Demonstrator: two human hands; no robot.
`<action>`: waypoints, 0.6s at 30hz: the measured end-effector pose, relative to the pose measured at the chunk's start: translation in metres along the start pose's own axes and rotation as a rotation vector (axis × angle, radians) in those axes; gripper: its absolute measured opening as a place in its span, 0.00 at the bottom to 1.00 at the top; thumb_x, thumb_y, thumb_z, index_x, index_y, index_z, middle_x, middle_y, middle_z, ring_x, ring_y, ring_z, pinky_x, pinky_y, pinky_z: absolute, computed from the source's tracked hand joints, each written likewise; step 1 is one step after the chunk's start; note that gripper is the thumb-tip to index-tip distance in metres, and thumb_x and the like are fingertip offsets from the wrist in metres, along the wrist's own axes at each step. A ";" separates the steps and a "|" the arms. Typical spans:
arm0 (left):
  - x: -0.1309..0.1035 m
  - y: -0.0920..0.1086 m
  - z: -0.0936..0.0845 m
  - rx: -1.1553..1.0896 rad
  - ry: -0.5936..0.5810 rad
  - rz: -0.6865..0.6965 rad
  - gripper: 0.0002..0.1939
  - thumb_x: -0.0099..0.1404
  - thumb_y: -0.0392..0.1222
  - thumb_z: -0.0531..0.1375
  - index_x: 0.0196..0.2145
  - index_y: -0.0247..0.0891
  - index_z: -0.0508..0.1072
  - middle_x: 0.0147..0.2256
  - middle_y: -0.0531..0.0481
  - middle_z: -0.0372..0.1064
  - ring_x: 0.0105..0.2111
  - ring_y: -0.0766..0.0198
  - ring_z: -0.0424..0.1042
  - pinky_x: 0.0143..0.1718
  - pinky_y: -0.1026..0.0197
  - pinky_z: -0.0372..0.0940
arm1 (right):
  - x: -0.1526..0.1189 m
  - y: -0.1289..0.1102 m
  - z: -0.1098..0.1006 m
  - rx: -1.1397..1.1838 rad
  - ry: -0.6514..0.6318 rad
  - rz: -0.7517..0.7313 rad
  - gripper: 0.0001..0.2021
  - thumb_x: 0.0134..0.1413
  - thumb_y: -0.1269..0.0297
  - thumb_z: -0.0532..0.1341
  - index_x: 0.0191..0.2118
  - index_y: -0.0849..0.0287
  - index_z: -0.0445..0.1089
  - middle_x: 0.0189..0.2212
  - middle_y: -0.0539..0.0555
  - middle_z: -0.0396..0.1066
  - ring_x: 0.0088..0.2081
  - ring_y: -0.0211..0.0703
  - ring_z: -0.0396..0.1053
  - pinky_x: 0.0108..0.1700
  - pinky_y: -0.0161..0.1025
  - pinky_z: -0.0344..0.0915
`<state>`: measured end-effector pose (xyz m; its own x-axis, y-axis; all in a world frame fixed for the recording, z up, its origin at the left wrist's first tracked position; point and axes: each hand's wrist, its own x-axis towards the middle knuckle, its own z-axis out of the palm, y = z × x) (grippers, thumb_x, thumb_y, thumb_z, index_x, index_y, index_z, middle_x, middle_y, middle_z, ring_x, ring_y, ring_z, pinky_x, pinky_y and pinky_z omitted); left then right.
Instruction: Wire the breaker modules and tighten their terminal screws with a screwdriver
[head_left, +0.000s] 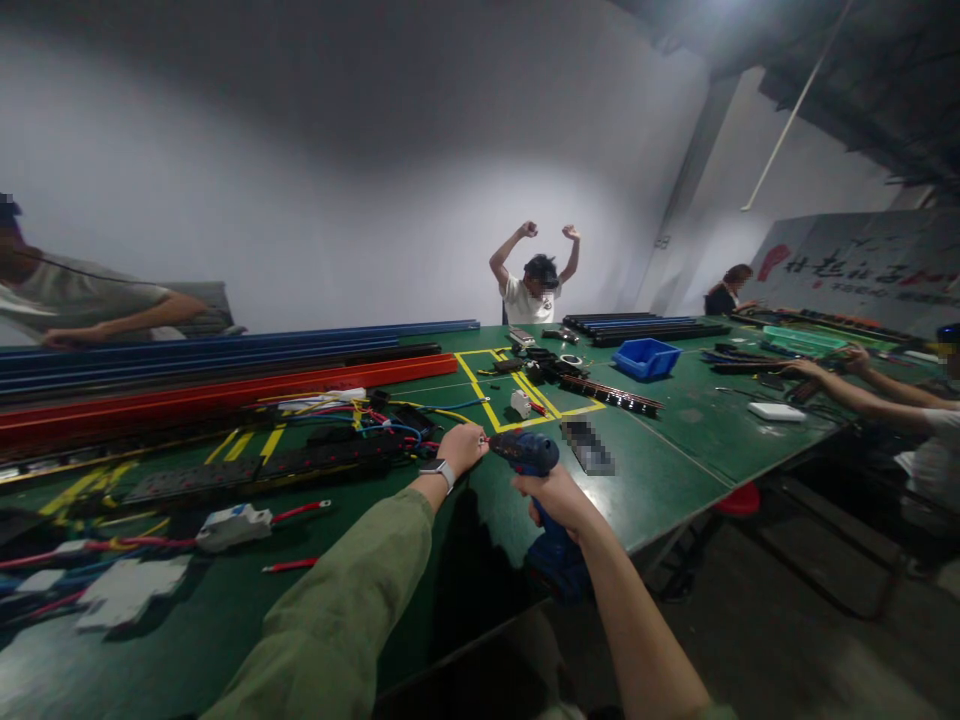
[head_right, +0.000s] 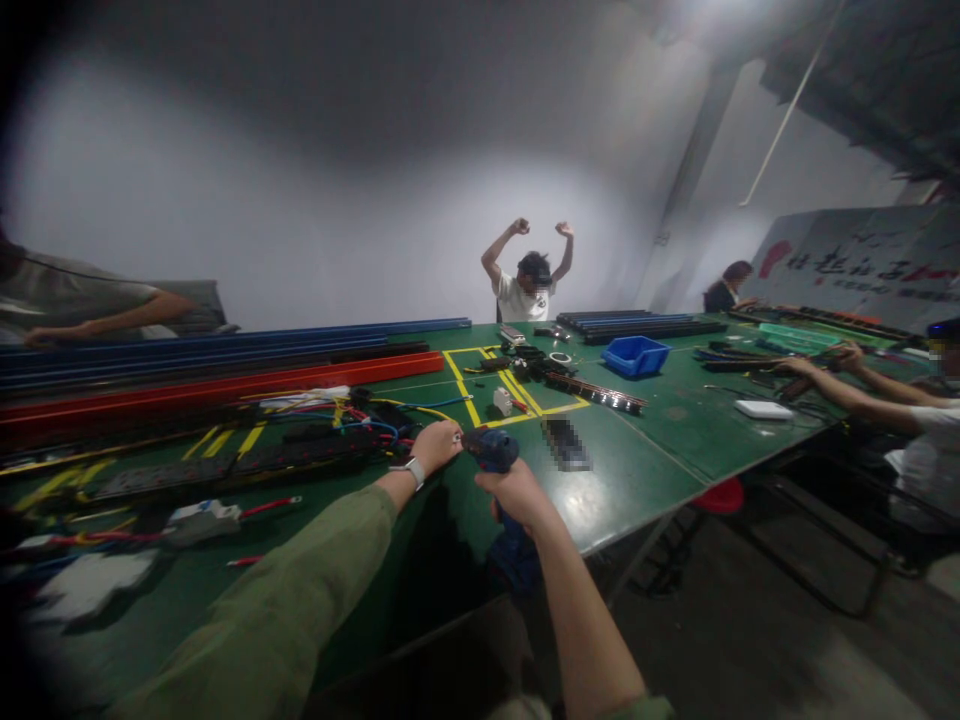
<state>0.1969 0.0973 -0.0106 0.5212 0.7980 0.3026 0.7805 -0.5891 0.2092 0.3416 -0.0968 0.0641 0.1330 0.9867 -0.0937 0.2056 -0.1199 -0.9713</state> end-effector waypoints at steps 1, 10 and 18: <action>0.000 0.000 0.000 0.001 -0.003 -0.005 0.13 0.66 0.46 0.59 0.40 0.38 0.80 0.40 0.42 0.77 0.43 0.56 0.75 0.47 0.59 0.65 | 0.000 0.000 0.000 0.000 0.000 0.004 0.08 0.49 0.65 0.63 0.35 0.59 0.65 0.19 0.44 0.64 0.13 0.34 0.61 0.15 0.32 0.56; -0.001 -0.001 -0.001 -0.004 0.014 0.017 0.13 0.66 0.46 0.58 0.39 0.38 0.80 0.39 0.42 0.77 0.43 0.56 0.75 0.46 0.59 0.66 | 0.001 0.003 -0.001 -0.002 -0.004 -0.010 0.08 0.49 0.64 0.63 0.36 0.59 0.66 0.20 0.44 0.65 0.12 0.34 0.61 0.14 0.32 0.54; 0.001 0.000 -0.001 -0.018 -0.012 0.007 0.13 0.65 0.45 0.59 0.39 0.37 0.80 0.39 0.41 0.77 0.43 0.56 0.75 0.47 0.59 0.66 | 0.000 0.002 -0.001 0.000 0.004 -0.007 0.09 0.49 0.64 0.64 0.36 0.59 0.66 0.20 0.44 0.65 0.13 0.34 0.61 0.15 0.32 0.56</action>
<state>0.1966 0.0976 -0.0092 0.5305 0.7956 0.2927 0.7710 -0.5963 0.2236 0.3426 -0.0967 0.0624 0.1350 0.9871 -0.0865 0.2060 -0.1133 -0.9720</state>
